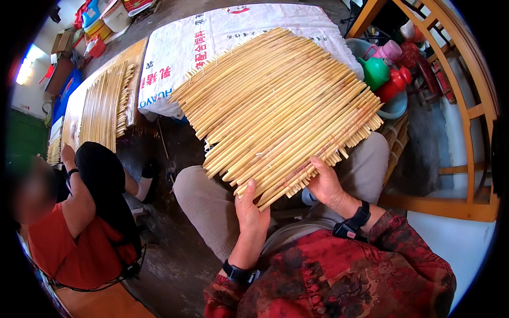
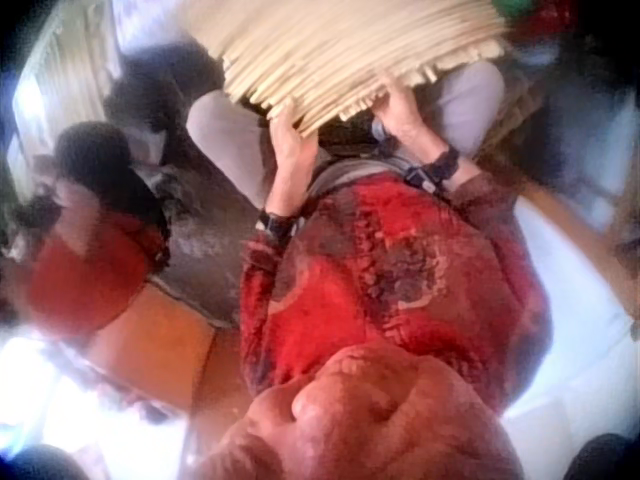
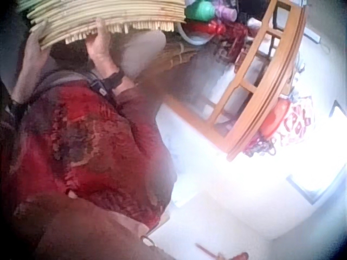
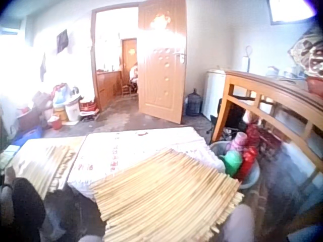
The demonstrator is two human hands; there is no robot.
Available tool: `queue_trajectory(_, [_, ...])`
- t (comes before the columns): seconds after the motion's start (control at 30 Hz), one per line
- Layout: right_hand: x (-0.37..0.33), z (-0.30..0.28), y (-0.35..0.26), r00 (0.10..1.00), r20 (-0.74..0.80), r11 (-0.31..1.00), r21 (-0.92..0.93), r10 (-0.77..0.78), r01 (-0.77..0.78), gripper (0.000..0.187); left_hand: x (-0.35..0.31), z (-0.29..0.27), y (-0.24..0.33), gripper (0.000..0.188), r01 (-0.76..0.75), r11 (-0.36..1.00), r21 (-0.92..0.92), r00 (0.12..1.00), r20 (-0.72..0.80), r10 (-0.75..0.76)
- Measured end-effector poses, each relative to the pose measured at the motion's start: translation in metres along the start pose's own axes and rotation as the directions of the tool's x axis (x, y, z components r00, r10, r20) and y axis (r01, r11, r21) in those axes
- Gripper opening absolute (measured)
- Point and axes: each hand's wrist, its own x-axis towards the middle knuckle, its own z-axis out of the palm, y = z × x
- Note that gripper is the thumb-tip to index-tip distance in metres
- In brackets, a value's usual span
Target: The person assembles a bamboo mat by hand, threading white string through the reeds and pulling it tight to secure them together.
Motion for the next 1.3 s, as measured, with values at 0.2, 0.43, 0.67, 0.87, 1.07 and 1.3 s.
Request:
queue_trajectory(0.2, [-0.011, 0.011, -0.011, 1.0, -0.003, 0.999, -0.04, 0.006, -0.006, 0.049, 0.001, 0.004, 0.005, 0.04, 0.01, 0.999, 0.05, 0.996, -0.09, -0.006])
queue_trajectory(0.43, [-0.045, 0.053, -0.069, 0.786, -0.065, 0.349, -0.871, 0.615, -0.345, 0.018, -0.002, 0.009, 0.004, 0.041, -0.005, 0.998, 0.069, 0.993, -0.116, 0.013])
queue_trajectory(0.67, [0.009, 0.078, -0.065, 0.745, 0.658, -0.319, -0.686, 0.112, 0.654, 0.014, -0.001, 0.015, 0.007, 0.042, -0.011, 0.996, 0.086, 0.995, -0.095, 0.019])
queue_trajectory(0.87, [0.016, 0.066, -0.061, 0.748, 0.657, -0.279, -0.703, 0.098, 0.654, 0.013, 0.003, 0.008, 0.006, 0.04, -0.011, 0.995, 0.1, 0.992, -0.126, 0.024])
queue_trajectory(1.07, [0.013, 0.067, -0.06, 0.762, 0.641, -0.245, -0.728, 0.09, 0.641, 0.017, 0.0, 0.007, 0.004, 0.038, -0.023, 0.995, 0.096, 0.994, -0.105, 0.034])
queue_trajectory(1.3, [-0.034, 0.024, -0.068, 0.808, 0.502, 0.151, -0.865, 0.308, 0.479, 0.015, -0.004, 0.012, 0.009, 0.038, -0.012, 0.994, 0.11, 0.996, -0.092, 0.022])
